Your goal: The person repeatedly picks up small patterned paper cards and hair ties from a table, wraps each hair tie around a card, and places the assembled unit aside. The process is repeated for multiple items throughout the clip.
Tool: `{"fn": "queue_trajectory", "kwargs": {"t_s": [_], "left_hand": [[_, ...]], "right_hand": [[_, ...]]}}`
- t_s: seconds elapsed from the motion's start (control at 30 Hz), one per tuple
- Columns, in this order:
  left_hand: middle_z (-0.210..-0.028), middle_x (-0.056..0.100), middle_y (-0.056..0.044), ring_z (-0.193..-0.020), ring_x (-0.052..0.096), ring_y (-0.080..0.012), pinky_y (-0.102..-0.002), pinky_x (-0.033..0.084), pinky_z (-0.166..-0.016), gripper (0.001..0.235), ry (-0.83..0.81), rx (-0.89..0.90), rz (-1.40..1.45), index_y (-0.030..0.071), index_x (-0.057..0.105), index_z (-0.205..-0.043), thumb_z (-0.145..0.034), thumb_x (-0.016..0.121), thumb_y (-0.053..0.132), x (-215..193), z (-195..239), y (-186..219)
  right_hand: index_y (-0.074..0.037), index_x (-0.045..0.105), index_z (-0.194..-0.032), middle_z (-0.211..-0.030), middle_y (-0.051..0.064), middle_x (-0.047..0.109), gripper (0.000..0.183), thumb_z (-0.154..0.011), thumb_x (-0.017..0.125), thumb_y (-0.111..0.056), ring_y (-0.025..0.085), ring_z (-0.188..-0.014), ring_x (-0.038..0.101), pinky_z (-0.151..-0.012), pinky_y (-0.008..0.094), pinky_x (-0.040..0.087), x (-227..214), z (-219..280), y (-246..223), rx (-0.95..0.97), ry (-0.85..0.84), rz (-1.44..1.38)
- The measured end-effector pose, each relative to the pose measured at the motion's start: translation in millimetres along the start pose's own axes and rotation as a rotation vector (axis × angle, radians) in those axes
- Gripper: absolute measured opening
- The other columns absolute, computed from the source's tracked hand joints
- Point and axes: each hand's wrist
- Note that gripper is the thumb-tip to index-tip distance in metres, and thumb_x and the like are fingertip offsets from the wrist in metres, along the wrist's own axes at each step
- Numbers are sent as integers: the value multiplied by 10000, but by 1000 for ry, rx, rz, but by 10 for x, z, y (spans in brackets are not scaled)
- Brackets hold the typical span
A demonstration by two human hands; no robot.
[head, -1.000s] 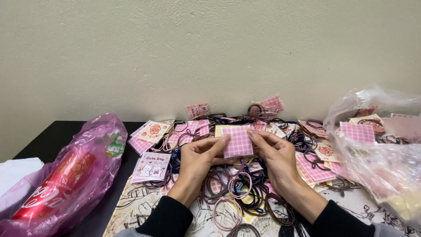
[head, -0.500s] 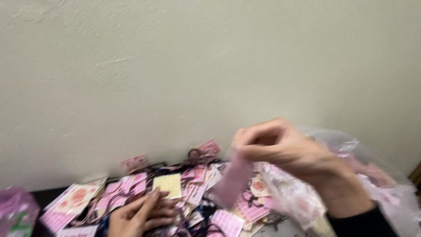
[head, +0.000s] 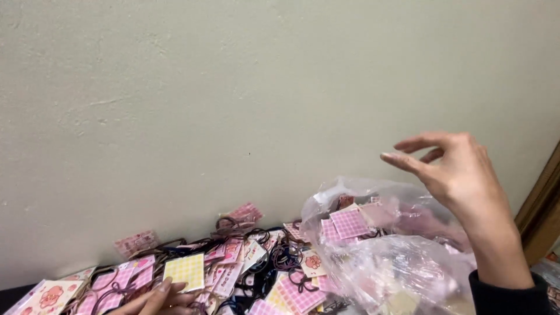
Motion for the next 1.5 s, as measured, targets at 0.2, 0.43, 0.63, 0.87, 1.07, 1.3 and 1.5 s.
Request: {"fn": "queue_trajectory", "kwargs": {"t_s": [0.2, 0.43, 0.63, 0.87, 1.07, 1.3, 1.5], "left_hand": [[-1065, 850, -535, -865, 781, -624, -634, 664, -857, 344, 35, 10, 118, -368, 834, -1178, -1115, 728, -48, 62, 250, 133], [-1050, 860, -536, -801, 785, -607, -595, 669, -775, 388, -89, 41, 152, -325, 848, -1213, -1073, 721, 13, -76, 81, -37], [-916, 868, -447, -692, 790, -468, -478, 676, -649, 378, -123, 86, 183, -258, 895, -1146, -1005, 801, 79, -106, 202, 7], [-977, 908, -325, -692, 816, -339, -390, 711, -637, 388, -260, 141, 97, -152, 914, -1147, -1021, 786, 192, -212, 287, 51], [-985, 906, -316, -684, 808, -324, -388, 713, -632, 390, -295, 142, 110, -142, 917, -1129, -1029, 785, 211, -233, 294, 72], [-1111, 930, -324, -674, 816, -276, -356, 703, -597, 658, -292, 109, 82, -12, 871, -1412, -821, 888, 275, -216, 393, 194], [-806, 855, -321, -661, 837, -350, -380, 721, -595, 233, -367, 266, 120, -143, 917, -1054, -958, 874, 65, -223, 81, -169]], "right_hand": [[-196, 908, -1185, -1242, 3, 913, 251, -965, 870, -311, 188, -1061, 797, -936, 341, 652, 128, 483, -501, -148, -96, -126], [-207, 962, -1086, -1130, -39, 968, 180, -940, 897, -289, 89, -1042, 886, -936, 228, 695, 2181, 817, -162, -525, -672, -328], [-94, 794, -1425, -1432, 210, 778, 485, -941, 786, -61, 448, -1268, 710, -1058, 567, 560, 3087, 1176, 239, -1154, -168, -55], [-147, 868, -1169, -1313, 98, 828, 225, -951, 821, -172, 316, -1218, 737, -1164, 574, 548, 3063, 1085, 325, -952, -149, -217], [-52, 818, -1195, -1264, 143, 800, 199, -998, 814, -82, 286, -1209, 766, -1110, 430, 639, 2868, 1100, 155, -921, -98, -507], [-51, 848, -1250, -1098, 152, 874, 253, -1039, 759, -159, 279, -920, 818, -1106, 501, 693, 2405, 1447, -384, -112, -554, -937], [-11, 944, -1130, -954, 160, 930, 202, -965, 858, -90, 241, -792, 823, -766, 330, 707, 2735, 1850, -304, -221, -665, -949]]}}
Point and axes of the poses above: each hand's wrist, its own z-axis away from the middle knuckle, its own x-axis out of the palm, y = z × x
